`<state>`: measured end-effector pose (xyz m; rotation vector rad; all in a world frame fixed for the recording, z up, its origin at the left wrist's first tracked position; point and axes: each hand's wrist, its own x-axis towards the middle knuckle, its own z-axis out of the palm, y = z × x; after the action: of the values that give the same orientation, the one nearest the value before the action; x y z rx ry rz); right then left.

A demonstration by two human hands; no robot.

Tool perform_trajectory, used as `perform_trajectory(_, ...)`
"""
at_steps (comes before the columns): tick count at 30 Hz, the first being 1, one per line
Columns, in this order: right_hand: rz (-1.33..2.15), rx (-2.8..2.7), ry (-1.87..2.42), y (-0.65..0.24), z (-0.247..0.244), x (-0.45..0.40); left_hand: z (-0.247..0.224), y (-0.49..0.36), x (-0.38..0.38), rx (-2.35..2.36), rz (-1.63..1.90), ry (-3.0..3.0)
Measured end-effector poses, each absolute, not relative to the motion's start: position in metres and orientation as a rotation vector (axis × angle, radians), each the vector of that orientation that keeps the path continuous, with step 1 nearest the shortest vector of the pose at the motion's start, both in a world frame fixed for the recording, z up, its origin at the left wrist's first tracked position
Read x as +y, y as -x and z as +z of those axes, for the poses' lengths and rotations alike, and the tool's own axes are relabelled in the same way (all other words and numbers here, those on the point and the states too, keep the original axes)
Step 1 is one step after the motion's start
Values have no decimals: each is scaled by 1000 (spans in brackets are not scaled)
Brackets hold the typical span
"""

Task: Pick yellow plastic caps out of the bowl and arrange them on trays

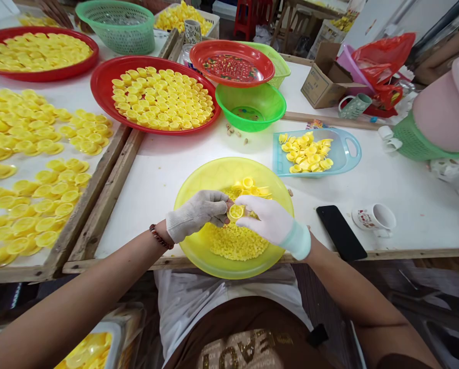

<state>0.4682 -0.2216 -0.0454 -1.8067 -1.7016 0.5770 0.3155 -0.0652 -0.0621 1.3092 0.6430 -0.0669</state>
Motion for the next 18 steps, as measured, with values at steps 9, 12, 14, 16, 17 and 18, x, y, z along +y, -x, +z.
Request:
perform_trajectory(9, 564, -1659, 1865, -458, -50, -213, -46, -292, -79, 626, 177, -1487)
perform_trajectory(12, 632, -1699, 1939, -456, -59, -211, -27, -277, -63, 695, 269, -1589)
perform_trajectory(14, 717, -1850, 1976, -453, -65, -207, -14, -260, -39, 787, 367, -1619)
perform_trajectory(16, 784, -2032, 1999, -447, -70, -202, -4, -237, -3, 949, 481, -1651)
perform_trajectory(17, 801, -2106, 2011, -443, -71, -199, -1, -222, 19, 1065, 538, -1693)
perform_trajectory(18, 809, -2161, 2028, -439, -72, -197, 1, -206, 43, 1202, 596, -1758)
